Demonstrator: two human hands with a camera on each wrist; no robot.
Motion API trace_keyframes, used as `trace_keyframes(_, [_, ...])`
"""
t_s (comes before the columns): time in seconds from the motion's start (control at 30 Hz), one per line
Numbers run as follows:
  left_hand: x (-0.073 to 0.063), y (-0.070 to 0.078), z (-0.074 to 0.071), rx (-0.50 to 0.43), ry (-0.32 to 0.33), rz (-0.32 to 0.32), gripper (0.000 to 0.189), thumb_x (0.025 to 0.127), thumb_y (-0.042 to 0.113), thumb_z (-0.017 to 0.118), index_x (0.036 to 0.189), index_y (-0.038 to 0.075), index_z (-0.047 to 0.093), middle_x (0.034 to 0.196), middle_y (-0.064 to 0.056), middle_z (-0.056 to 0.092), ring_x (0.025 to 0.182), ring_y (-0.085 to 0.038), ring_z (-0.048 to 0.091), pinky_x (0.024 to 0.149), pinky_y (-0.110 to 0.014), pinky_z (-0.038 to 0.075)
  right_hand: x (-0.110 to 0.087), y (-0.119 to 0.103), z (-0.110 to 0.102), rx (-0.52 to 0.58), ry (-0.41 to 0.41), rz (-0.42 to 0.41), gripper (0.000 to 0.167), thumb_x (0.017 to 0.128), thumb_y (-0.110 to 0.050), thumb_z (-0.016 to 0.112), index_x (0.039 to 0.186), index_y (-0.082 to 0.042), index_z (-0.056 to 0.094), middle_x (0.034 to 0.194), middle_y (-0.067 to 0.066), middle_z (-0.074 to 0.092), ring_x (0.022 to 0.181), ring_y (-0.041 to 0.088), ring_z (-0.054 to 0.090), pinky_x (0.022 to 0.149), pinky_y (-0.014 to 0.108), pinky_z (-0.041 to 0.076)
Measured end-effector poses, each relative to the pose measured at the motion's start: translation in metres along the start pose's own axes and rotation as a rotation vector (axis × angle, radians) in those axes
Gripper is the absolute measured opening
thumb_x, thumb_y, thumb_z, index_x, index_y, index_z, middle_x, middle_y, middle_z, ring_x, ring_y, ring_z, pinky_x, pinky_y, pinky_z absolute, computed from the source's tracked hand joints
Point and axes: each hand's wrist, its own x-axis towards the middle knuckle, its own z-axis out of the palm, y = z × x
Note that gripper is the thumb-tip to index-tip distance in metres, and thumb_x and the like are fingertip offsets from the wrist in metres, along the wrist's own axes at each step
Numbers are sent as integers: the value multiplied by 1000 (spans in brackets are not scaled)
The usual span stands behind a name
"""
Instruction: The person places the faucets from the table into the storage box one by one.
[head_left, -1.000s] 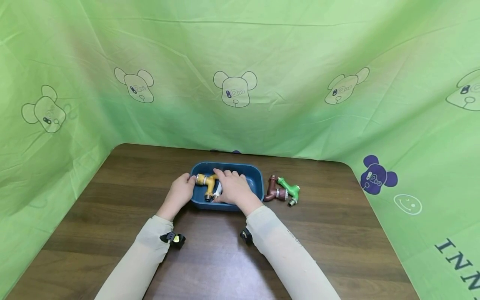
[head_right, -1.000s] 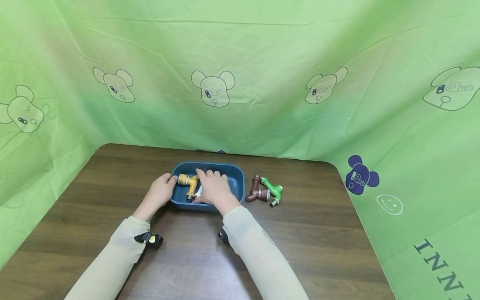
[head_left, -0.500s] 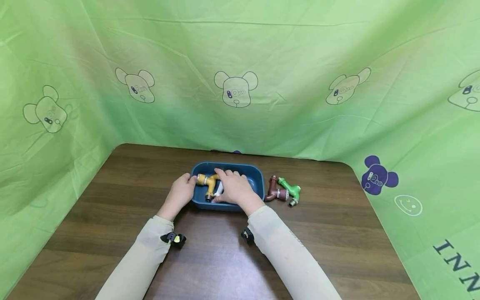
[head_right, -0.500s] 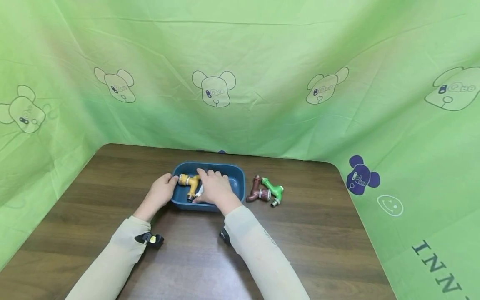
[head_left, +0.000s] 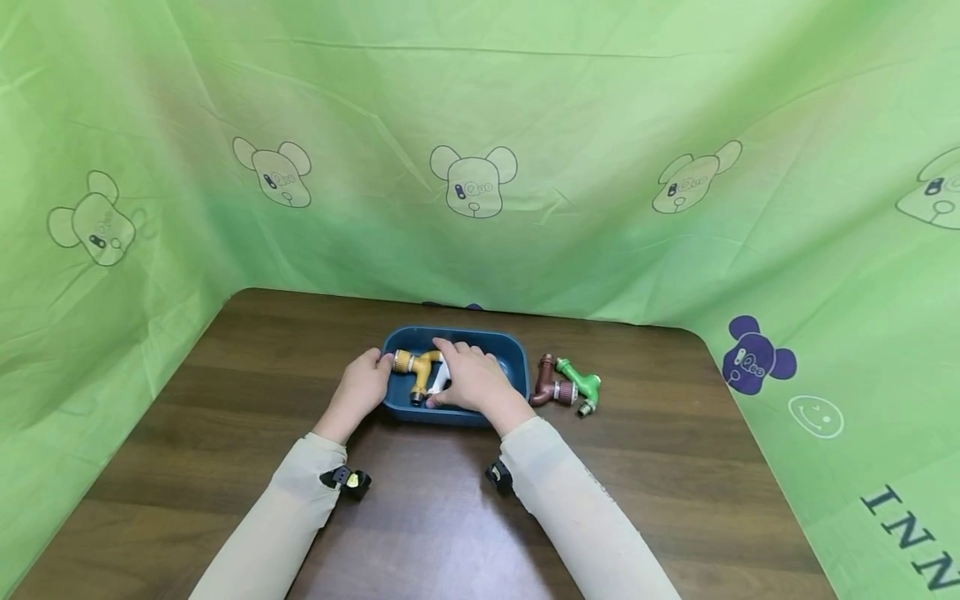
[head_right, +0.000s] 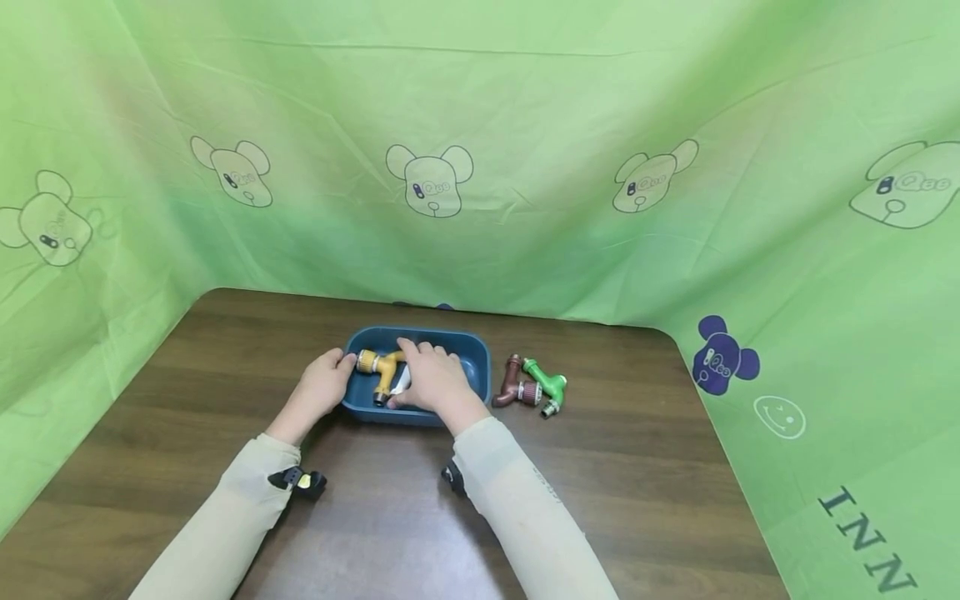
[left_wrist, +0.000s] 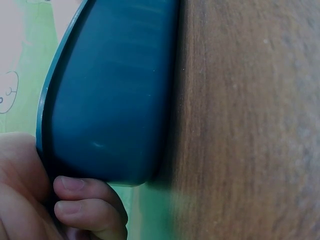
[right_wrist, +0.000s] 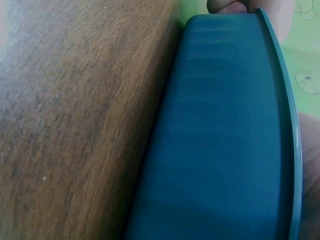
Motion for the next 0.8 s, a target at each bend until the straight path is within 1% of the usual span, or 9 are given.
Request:
trace_keyframes(0.1, [1, -1, 0, 8, 5, 4, 33, 110, 31, 42, 90, 7, 53, 76, -7, 44, 70, -24, 48, 60, -33, 36, 0, 1, -1, 20, 2, -4, 106, 75, -62, 84, 160, -24, 32, 148, 10, 53, 132, 33, 52, 106, 55, 43])
trace_keyframes(0.4, [1, -2, 0, 11, -6, -10, 34, 110, 33, 41, 92, 7, 53, 77, -8, 44, 70, -25, 48, 60, -34, 37, -4, 4, -3, 46, 16, -19, 104, 77, -59, 84, 160, -24, 32, 148, 10, 53, 131, 32, 52, 106, 54, 43])
trace_keyframes(0.63, [1, -1, 0, 12, -20, -27, 34, 111, 34, 41, 93, 7, 53, 78, -8, 45, 71, -25, 49, 61, -33, 38, -8, 6, -7, 55, 43, -44, 102, 78, -58, 84, 160, -23, 33, 147, 9, 54, 127, 31, 54, 103, 52, 45])
trace_keyframes(0.8, [1, 0, 0, 13, -25, -30, 34, 111, 34, 41, 94, 7, 53, 79, -8, 46, 72, -25, 49, 61, -33, 37, -12, 8, -8, 65, 61, -69, 101, 79, -58, 84, 159, -23, 34, 148, 9, 53, 127, 30, 53, 103, 52, 44])
